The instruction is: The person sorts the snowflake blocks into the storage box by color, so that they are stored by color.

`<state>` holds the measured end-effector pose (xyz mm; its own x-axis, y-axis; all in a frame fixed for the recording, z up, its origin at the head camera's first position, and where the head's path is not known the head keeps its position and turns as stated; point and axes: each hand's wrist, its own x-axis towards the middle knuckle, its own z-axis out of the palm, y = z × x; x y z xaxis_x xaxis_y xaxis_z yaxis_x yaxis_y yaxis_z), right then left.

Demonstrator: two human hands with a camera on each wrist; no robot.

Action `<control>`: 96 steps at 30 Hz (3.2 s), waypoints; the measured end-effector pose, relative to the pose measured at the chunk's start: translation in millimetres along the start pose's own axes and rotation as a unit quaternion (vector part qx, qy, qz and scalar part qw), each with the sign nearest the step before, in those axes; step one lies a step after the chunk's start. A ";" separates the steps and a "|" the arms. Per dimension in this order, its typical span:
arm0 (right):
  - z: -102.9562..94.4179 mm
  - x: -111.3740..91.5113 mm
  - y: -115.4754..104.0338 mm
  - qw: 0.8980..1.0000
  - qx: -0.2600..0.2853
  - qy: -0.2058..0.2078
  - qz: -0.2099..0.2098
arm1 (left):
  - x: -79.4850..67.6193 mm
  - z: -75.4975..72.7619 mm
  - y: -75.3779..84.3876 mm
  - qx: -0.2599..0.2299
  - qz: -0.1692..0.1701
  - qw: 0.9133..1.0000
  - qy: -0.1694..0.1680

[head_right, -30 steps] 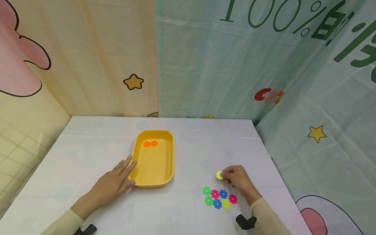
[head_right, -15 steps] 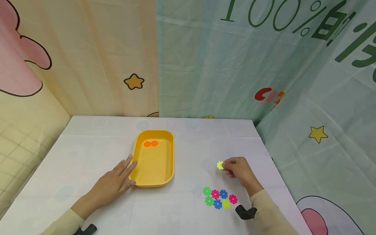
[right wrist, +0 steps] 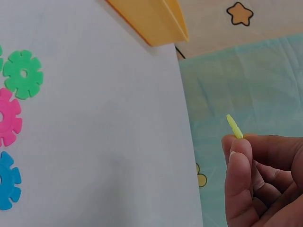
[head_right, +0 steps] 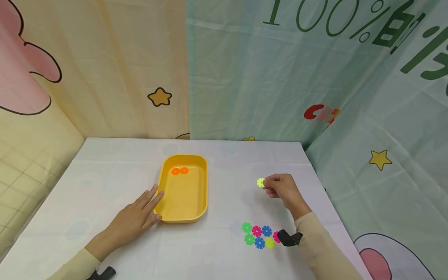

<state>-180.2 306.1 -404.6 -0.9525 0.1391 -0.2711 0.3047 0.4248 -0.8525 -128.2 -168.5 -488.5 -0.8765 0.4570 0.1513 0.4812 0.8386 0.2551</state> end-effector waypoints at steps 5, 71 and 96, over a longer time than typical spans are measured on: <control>5.2 4.7 -8.3 1.000 0.011 -0.004 -0.003 | -0.3 -0.2 -0.1 0.001 -0.002 1.000 -0.002; 194.9 68.0 -114.8 0.990 0.079 -0.112 -0.013 | 2.7 -0.8 3.1 -0.007 -0.009 1.000 -0.006; 242.8 65.9 -114.1 0.994 0.062 -0.087 0.005 | -0.7 -2.2 2.4 -0.006 -0.007 1.000 -0.007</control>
<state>-278.6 49.6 -433.7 -0.9386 -0.0193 -0.3443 0.3219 0.3091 -0.8949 -126.4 -167.5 -485.8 -0.8836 0.4487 0.1338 0.4682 0.8420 0.2680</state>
